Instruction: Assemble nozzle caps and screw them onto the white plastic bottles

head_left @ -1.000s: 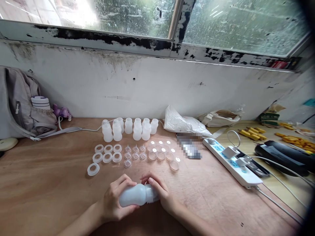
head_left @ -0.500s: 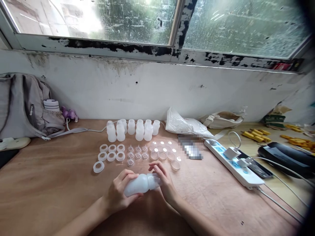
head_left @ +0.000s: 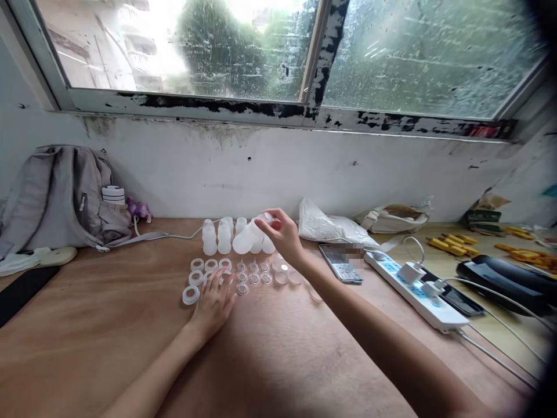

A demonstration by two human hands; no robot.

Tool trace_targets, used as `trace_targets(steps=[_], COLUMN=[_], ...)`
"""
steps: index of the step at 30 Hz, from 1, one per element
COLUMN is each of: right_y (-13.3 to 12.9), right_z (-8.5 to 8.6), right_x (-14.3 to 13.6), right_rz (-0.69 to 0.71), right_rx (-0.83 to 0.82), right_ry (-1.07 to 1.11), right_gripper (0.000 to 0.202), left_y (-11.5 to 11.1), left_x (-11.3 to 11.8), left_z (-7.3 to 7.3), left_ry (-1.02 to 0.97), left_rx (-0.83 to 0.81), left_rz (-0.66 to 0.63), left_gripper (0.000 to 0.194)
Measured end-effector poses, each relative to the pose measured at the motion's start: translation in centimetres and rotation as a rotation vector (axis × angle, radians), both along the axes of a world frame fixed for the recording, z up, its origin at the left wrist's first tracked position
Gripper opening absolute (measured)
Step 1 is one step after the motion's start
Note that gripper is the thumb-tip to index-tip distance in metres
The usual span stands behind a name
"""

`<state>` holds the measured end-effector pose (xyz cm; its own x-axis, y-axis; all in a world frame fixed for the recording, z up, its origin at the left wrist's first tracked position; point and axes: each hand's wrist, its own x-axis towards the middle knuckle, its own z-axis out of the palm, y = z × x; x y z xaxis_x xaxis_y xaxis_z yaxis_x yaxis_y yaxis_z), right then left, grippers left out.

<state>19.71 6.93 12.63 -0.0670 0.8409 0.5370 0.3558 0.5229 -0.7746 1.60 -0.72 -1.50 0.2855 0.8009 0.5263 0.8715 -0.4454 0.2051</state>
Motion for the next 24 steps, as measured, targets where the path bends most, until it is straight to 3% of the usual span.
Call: trace_targets(steps=[3, 8, 15, 24], right_y=[3.8, 7.8, 9.2, 8.8], right_z=[0.3, -2.2, -5.0, -4.8], right_x=[-2.2, -4.7, -4.9, -4.0], right_rz=[-0.069, -0.137, -0.155, -0.107], right_rx=[0.090, 0.012, -0.030, -0.014], right_ry=[-0.290, -0.667, -0.713, -0.724], right_gripper=[0.031, 0.030, 0.035, 0.042], left_y=[0.7, 0.9, 0.8, 1.1], left_x=[-0.9, -1.2, -1.2, -2.3], left_z=[-0.6, -1.2, -0.9, 0.5], left_ry=[0.058, 0.074, 0.089, 0.061], left_rx=[-0.004, -0.016, -0.050, -0.109], left_rz=[0.068, 0.090, 0.090, 0.130], left_gripper=[0.034, 0.037, 0.039, 0.037])
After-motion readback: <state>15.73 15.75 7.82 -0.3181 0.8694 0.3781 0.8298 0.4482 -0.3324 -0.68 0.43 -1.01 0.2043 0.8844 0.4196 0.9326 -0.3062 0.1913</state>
